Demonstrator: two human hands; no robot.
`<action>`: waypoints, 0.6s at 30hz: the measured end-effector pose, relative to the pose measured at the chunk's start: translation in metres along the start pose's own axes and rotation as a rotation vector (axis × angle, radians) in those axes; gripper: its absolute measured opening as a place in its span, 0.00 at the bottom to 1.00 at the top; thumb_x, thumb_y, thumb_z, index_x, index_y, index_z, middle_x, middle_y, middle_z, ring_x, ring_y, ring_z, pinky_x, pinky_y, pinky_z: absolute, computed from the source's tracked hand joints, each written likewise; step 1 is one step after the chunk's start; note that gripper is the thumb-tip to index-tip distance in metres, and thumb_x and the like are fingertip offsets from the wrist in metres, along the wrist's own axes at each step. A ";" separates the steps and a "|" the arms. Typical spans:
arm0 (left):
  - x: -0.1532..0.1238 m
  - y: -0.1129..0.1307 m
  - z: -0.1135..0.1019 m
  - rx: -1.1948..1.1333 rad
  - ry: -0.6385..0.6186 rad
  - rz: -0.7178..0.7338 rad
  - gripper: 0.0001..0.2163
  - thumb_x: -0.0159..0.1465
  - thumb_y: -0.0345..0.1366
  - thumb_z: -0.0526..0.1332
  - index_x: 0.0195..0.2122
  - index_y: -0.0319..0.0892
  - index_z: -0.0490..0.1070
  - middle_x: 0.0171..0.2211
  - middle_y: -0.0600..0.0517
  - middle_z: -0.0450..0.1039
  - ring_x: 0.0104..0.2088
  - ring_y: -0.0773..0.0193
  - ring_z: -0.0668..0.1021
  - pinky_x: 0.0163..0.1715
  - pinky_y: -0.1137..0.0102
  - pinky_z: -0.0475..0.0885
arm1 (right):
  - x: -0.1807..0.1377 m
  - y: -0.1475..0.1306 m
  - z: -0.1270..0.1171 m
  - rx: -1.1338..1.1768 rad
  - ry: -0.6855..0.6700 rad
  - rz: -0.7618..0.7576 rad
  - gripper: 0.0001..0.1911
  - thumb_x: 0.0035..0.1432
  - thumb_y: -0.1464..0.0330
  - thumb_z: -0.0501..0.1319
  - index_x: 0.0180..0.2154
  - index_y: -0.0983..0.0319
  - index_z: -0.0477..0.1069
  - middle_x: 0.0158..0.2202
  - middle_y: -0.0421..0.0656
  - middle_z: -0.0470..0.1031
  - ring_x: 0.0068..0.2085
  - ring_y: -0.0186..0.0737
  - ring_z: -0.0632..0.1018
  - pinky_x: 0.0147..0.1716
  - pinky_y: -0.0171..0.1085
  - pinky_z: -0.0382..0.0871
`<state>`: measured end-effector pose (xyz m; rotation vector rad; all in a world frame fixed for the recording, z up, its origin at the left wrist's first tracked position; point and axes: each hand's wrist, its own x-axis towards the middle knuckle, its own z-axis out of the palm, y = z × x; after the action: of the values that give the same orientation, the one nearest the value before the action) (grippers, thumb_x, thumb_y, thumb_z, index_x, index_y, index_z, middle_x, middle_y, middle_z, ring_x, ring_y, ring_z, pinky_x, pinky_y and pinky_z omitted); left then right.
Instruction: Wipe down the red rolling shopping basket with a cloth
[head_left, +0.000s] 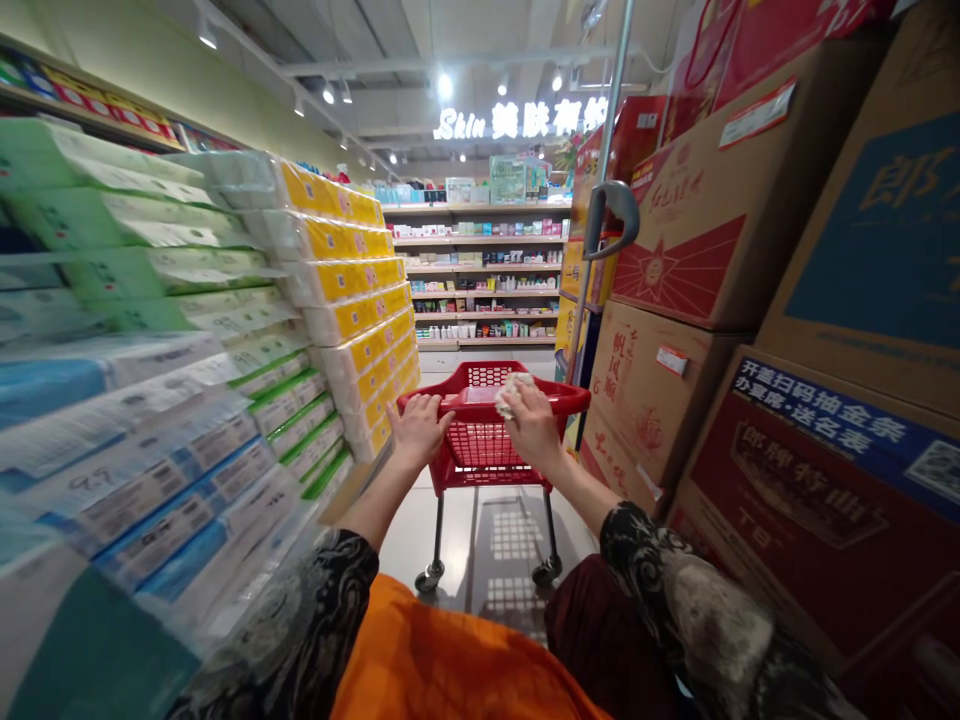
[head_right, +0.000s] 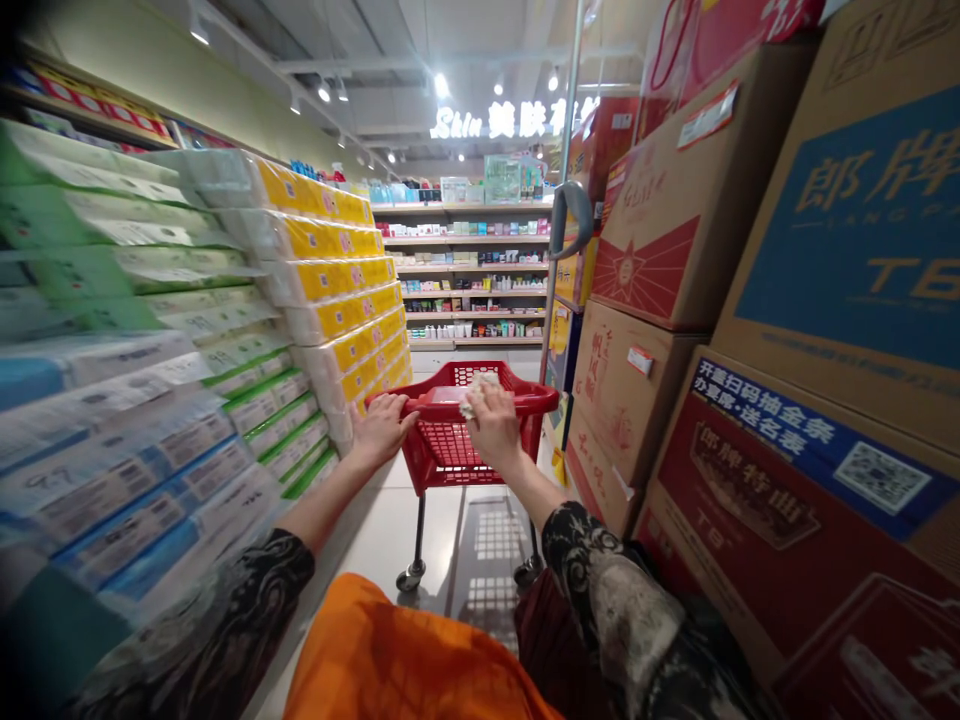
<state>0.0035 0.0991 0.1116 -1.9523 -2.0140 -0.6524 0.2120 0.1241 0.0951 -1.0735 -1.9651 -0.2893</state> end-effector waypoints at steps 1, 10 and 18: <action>-0.001 0.001 -0.001 0.003 0.003 0.004 0.20 0.65 0.46 0.46 0.53 0.47 0.63 0.55 0.46 0.65 0.57 0.52 0.63 0.57 0.40 0.41 | 0.003 -0.013 0.006 0.017 -0.025 -0.054 0.19 0.56 0.70 0.54 0.49 0.62 0.70 0.58 0.49 0.62 0.60 0.49 0.59 0.58 0.51 0.50; -0.009 0.012 -0.005 -0.003 0.047 0.030 0.20 0.63 0.48 0.48 0.51 0.45 0.66 0.50 0.45 0.70 0.53 0.52 0.67 0.58 0.42 0.41 | -0.008 0.068 -0.025 -0.019 0.057 0.156 0.18 0.55 0.71 0.51 0.47 0.63 0.71 0.54 0.49 0.67 0.56 0.47 0.65 0.57 0.50 0.55; -0.020 0.027 -0.004 0.027 0.101 0.045 0.19 0.64 0.48 0.48 0.49 0.45 0.67 0.46 0.45 0.72 0.50 0.51 0.69 0.58 0.43 0.41 | 0.005 0.012 -0.010 -0.017 0.013 0.024 0.18 0.58 0.71 0.50 0.48 0.63 0.70 0.56 0.50 0.66 0.58 0.49 0.62 0.57 0.52 0.53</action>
<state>0.0310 0.0799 0.1094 -1.9042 -1.9033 -0.6955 0.2255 0.1287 0.1029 -1.1028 -1.9400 -0.3004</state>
